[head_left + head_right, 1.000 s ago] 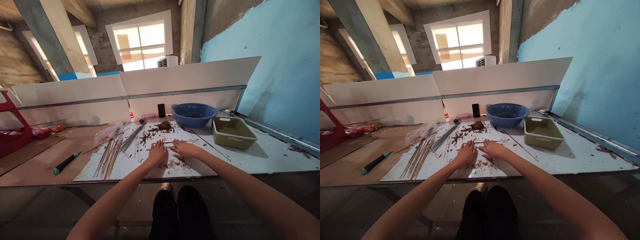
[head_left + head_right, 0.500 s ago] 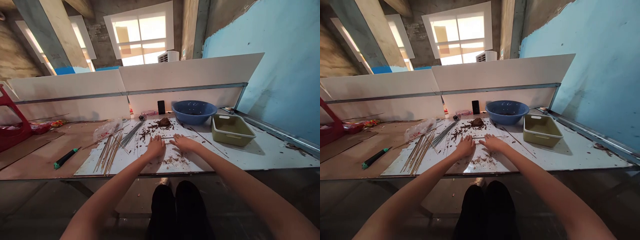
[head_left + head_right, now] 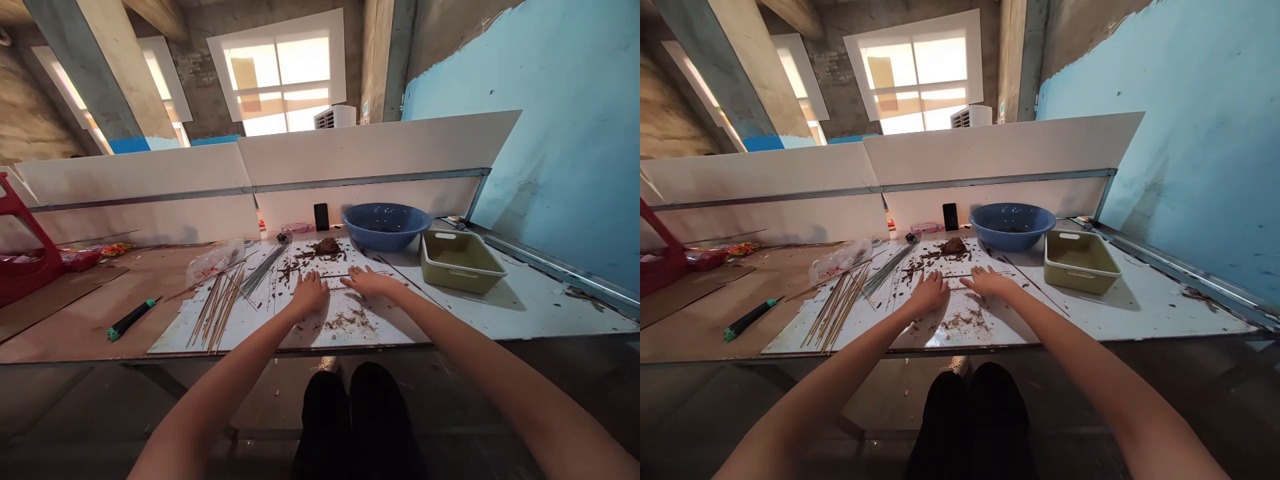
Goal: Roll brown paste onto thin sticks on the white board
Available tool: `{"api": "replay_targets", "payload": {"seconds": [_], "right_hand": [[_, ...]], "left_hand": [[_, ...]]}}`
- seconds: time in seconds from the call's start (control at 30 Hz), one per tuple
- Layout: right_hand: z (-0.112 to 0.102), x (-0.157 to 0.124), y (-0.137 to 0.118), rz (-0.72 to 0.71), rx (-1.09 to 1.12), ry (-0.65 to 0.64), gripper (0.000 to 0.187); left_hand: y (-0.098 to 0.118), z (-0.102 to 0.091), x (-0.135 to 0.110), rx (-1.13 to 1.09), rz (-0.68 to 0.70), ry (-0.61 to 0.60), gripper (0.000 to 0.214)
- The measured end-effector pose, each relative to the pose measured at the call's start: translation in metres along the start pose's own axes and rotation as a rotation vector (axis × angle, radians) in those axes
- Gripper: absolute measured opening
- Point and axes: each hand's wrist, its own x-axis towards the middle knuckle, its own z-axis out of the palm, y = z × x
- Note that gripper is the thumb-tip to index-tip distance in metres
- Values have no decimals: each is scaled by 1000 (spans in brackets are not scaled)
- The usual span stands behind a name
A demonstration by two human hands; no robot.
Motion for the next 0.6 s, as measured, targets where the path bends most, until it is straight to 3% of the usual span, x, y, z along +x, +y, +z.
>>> {"api": "replay_targets", "payload": {"seconds": [0.13,0.33,0.47,0.6], "right_hand": [[-4,-1,-4,72,44,-27,97],[20,-30,4,-76,-17,31,84],[2,-12,6,56,44,-57,90],[-4,-9,9,76,36,-25,94]], "left_hand": [[7,-7,6,-15,-67,-37,79],[1,13,-22,10,-12,31,82],[10,-3,-5,-5,-78,-46,82],[13,-10,0,-11,-95,-46,78]]}}
